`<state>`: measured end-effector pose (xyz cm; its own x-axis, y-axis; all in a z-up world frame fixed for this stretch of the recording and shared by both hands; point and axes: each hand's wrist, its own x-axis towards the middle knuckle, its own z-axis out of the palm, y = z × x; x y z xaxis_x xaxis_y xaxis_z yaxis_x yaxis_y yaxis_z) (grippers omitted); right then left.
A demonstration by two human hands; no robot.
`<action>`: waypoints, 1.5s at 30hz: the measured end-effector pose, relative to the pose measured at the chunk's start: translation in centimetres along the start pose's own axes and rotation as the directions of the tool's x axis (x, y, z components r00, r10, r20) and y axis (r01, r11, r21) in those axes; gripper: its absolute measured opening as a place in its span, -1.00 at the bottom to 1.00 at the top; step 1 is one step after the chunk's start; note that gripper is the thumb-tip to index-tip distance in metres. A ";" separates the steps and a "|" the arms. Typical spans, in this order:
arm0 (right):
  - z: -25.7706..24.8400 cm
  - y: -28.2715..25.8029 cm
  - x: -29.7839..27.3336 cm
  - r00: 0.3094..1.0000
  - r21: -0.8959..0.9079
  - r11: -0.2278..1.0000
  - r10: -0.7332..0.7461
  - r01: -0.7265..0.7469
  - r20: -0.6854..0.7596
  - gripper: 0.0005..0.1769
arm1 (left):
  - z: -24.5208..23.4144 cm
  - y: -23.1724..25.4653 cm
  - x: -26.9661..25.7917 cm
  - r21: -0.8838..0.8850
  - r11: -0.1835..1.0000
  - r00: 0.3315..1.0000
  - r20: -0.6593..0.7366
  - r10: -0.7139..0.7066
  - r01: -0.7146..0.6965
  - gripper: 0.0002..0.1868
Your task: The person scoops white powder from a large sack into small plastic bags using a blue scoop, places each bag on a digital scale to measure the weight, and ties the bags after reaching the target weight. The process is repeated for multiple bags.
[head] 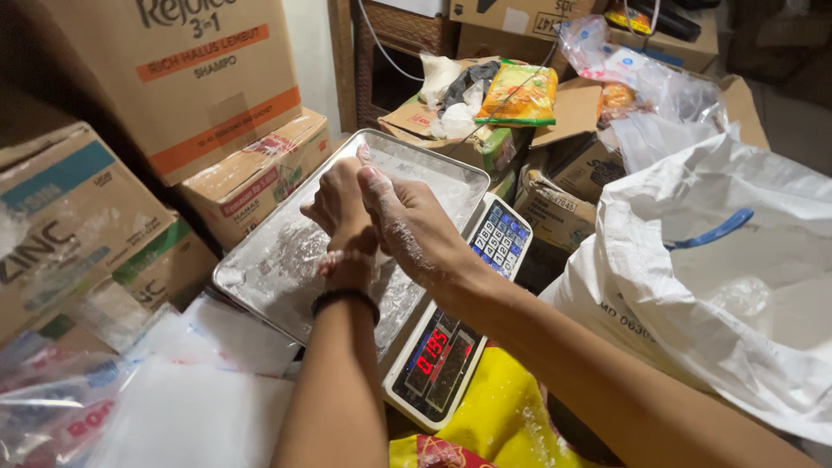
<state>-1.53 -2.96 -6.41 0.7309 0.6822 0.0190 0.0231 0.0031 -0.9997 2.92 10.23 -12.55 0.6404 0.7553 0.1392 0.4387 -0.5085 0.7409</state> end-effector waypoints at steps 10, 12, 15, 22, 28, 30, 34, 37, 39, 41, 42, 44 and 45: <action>0.4 -0.3 -0.5 0.502 -0.885 -0.404 -0.730 0.231 0.464 -0.40 | 3.1 -4.0 -1.9 0.472 0.734 0.669 -0.338 0.662 -0.488 -0.51; 1.1 0.4 0.4 0.640 -0.873 -0.437 -0.611 0.218 0.466 -0.35 | 3.2 -4.2 -2.0 0.722 0.492 0.289 -0.399 0.870 -0.486 -0.46; 0.9 1.1 2.6 0.840 -0.858 -0.485 -0.385 0.168 0.382 -0.23 | 2.5 -3.7 0.2 0.017 0.905 0.901 -0.095 0.424 -0.424 -0.40; -3.0 -0.1 4.1 0.946 -0.956 -0.113 -0.149 0.272 0.287 -0.67 | 1.5 -2.0 2.4 0.160 0.922 0.935 0.095 0.340 -0.352 -0.51; -6.4 -2.4 5.7 0.900 -0.884 0.167 -0.055 0.436 0.433 -0.64 | -0.5 -2.1 1.8 -0.046 0.893 0.877 0.169 0.449 -0.448 -0.73; -7.9 -2.7 6.3 0.884 -0.853 0.257 -0.013 0.455 0.468 -0.69 | -2.2 -2.3 1.7 -0.261 0.941 0.847 0.430 0.312 -0.214 -0.71; -9.5 -2.7 7.5 0.844 -0.816 0.215 -0.152 0.537 0.515 -0.73 | -5.9 -1.9 1.6 -0.411 0.908 0.717 0.608 0.342 -0.085 -0.61; -9.9 -2.9 7.8 0.834 -0.827 0.151 -0.224 0.541 0.504 -0.76 | -7.6 -1.3 1.3 -0.587 0.809 0.643 0.633 0.432 0.034 -0.69; -9.5 -3.4 7.8 0.830 -0.848 0.069 -0.259 0.526 0.494 -0.78 | -7.9 -1.6 1.2 -0.713 0.634 0.621 0.651 0.437 0.300 -0.73; -8.9 -4.0 8.1 0.765 -0.806 0.015 -0.325 0.592 0.556 -0.80 | -7.1 -1.8 1.4 -0.579 0.722 0.703 0.687 0.182 0.379 -0.62; -8.7 -4.3 8.0 0.731 -0.786 -0.014 -0.356 0.619 0.582 -0.80 | -6.6 -1.7 1.8 -0.505 0.751 0.725 0.687 0.052 0.425 -0.55; -8.3 -4.5 7.7 0.670 -0.744 -0.027 -0.415 0.667 0.615 -0.83 | -5.8 -2.1 2.5 -0.570 0.804 0.666 0.667 0.332 0.169 -0.59; -8.0 -4.6 7.8 0.634 -0.720 -0.035 -0.444 0.693 0.633 -0.85 | -5.7 -2.3 2.9 -0.602 0.798 0.609 0.647 0.459 0.039 -0.58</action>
<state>9.53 -3.55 -1.53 0.0216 0.8942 0.4471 0.9969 -0.0531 0.0580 0.13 15.95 -10.13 0.9992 -0.0411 -0.0003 -0.0049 -0.1275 0.9918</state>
